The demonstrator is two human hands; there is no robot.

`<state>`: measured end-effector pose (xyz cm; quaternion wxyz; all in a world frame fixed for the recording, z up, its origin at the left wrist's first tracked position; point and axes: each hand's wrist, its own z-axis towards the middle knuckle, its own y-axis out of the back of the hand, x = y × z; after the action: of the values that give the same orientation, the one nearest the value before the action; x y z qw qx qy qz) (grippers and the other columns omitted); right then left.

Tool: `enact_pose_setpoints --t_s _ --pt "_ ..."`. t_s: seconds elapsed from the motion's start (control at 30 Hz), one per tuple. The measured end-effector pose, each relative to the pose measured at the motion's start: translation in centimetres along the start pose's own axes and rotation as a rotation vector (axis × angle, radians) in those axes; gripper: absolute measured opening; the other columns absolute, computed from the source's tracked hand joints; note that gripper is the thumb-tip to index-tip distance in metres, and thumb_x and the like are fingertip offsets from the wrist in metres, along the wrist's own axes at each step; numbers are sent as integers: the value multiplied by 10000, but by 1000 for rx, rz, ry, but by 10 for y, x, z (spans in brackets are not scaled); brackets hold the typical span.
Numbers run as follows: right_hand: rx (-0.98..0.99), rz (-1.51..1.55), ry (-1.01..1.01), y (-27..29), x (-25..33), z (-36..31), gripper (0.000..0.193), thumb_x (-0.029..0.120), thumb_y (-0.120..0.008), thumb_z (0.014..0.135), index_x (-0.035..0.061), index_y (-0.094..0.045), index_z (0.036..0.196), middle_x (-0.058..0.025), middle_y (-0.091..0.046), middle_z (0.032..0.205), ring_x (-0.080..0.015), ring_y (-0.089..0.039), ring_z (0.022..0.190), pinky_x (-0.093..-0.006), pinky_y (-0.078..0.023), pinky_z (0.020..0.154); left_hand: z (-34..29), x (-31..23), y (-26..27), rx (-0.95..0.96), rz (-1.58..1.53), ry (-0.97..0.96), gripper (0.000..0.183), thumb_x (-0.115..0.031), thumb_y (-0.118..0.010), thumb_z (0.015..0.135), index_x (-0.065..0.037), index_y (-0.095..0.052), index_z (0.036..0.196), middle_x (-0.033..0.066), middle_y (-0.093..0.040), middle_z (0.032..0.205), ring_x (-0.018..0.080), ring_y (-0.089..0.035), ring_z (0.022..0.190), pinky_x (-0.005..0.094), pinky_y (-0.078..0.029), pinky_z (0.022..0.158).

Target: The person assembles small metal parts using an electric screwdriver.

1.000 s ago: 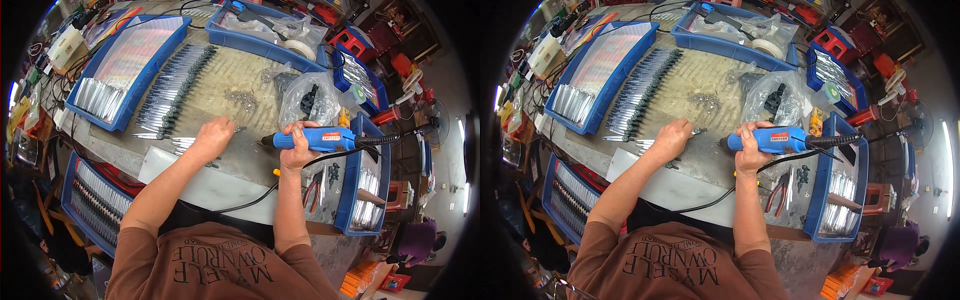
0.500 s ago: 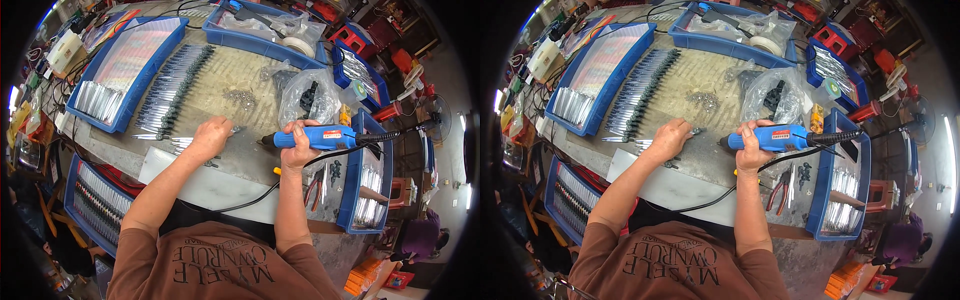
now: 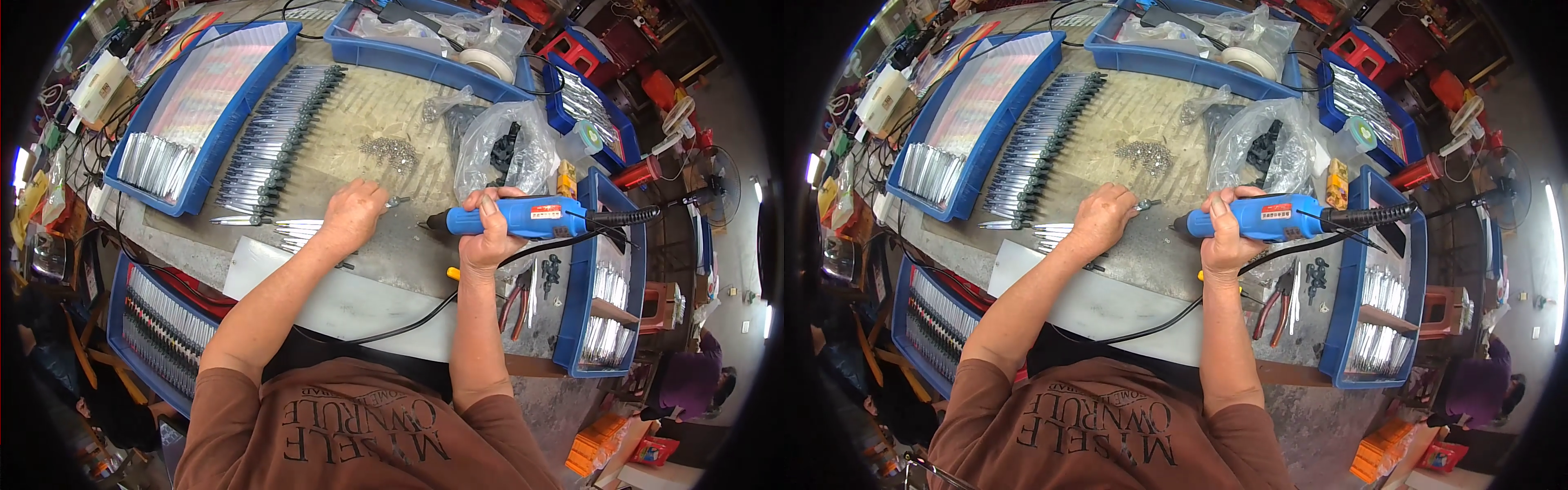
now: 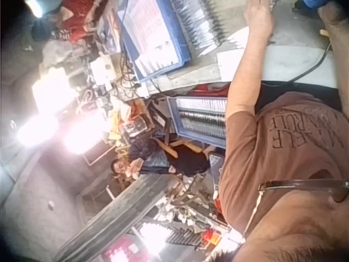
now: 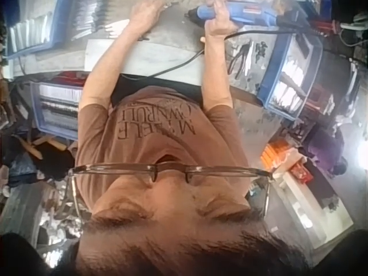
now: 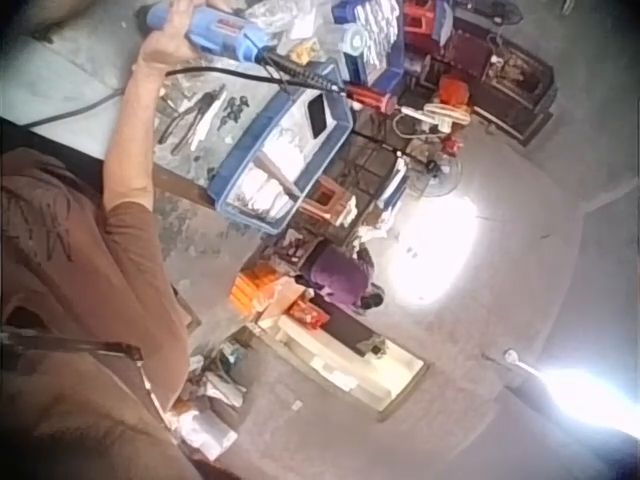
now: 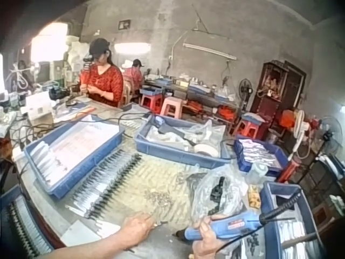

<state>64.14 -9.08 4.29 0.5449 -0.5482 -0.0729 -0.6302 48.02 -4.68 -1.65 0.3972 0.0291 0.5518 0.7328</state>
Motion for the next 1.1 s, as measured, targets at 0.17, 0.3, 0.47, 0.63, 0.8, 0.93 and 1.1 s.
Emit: enact_pose_setpoints --t_s 0.17,0.3,0.47,0.63,0.8,0.93,1.1 --pt "-2 -8 -12 0 2 0 349 -7 -523 668 -23 -363 978 -99 -460 671 -191 -492 551 -319 -438 569 3 -1 0 42 -15 55 103 -109 -621 688 -50 -552 737 73 -548 763 272 -526 785 371 -447 664" --pt "8 -9 -6 2 -1 0 342 -4 -530 668 -24 -369 969 -97 -466 673 -193 -497 555 -317 -440 572 3 -2 0 70 -8 78 103 -109 -619 690 -46 -551 734 75 -552 768 273 -528 795 373 -447 668" --pt "-7 -12 -9 -1 2 -1 311 7 -537 669 -25 -391 941 -96 -474 675 -194 -499 555 -315 -441 572 5 -4 0 80 -13 112 91 -108 -618 691 -48 -555 714 70 -559 769 273 -529 790 374 -447 671" --pt "-1 27 -22 -13 2 2 287 20 -547 669 -30 -420 921 -96 -483 683 -191 -499 557 -312 -437 565 4 -4 -2 57 -51 145 88 -109 -628 680 -54 -566 706 57 -566 771 270 -529 783 371 -446 669" --pt "63 28 -34 -37 -7 8 299 9 -563 663 -46 -430 925 -96 -482 676 -188 -501 558 -309 -435 569 3 -3 -2 54 -89 177 62 -115 -613 696 -66 -579 711 56 -553 788 269 -524 800 372 -456 673" --pt "122 -31 -73 -47 -14 12 278 18 -579 665 -42 -443 901 -82 -487 668 -178 -507 545 -308 -438 571 2 -5 -2 49 -79 178 68 -113 -620 685 -64 -582 714 55 -552 788 263 -523 801 367 -458 676" --pt "145 -43 -80 -48 -26 13 275 -14 -599 652 -25 -460 889 -68 -513 693 -149 -521 576 -275 -446 547 0 -2 -4 21 -85 164 87 -119 -634 672 -60 -579 704 61 -553 766 272 -528 762 374 -452 654"
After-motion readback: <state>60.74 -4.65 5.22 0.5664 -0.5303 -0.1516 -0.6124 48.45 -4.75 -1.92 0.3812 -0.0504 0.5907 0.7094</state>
